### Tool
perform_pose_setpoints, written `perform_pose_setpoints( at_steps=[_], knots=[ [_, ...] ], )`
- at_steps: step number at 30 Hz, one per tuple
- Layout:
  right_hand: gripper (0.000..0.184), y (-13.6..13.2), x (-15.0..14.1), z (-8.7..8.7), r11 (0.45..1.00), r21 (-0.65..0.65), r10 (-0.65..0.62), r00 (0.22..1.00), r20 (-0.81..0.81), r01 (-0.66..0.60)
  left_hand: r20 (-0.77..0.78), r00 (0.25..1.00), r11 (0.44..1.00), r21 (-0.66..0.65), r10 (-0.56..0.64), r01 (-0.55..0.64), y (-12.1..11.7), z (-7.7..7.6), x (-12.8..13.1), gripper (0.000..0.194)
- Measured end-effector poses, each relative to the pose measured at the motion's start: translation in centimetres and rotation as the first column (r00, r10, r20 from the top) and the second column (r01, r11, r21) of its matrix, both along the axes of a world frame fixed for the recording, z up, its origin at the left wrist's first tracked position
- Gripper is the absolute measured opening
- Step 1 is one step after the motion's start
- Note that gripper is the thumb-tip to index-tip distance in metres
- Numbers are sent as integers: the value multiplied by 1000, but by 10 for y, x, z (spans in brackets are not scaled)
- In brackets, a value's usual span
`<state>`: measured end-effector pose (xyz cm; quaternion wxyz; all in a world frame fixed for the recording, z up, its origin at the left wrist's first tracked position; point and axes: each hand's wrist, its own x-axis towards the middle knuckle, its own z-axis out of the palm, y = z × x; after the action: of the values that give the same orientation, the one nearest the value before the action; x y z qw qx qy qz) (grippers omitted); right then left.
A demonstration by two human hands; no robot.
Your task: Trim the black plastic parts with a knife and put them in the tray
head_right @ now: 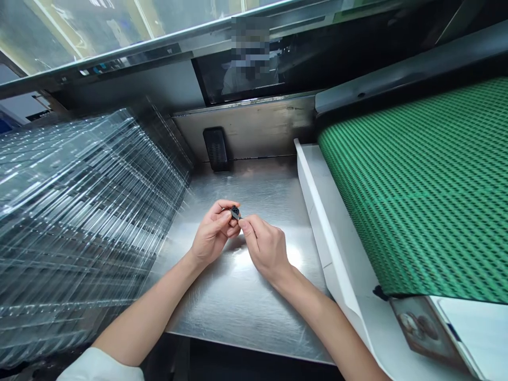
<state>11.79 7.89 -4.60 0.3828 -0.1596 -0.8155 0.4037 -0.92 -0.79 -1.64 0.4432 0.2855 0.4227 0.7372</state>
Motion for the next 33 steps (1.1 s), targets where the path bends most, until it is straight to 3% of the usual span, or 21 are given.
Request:
perform_pose_setpoints(
  at_steps=[12, 17, 33],
  knots=[
    [39, 1, 1, -3, 989, 100, -107, 994, 20, 105, 45, 998, 998, 13, -54, 54, -1, 0, -2, 38],
    [37, 0, 1, -2, 994, 87, -62, 998, 23, 60, 53, 998, 999, -6, -40, 40, -2, 0, -2, 39],
    [35, -1, 2, -2, 988, 111, -111, 993, 38, 106, 141, 986, 996, 14, -92, 91, -2, 2, -3, 35]
  ],
)
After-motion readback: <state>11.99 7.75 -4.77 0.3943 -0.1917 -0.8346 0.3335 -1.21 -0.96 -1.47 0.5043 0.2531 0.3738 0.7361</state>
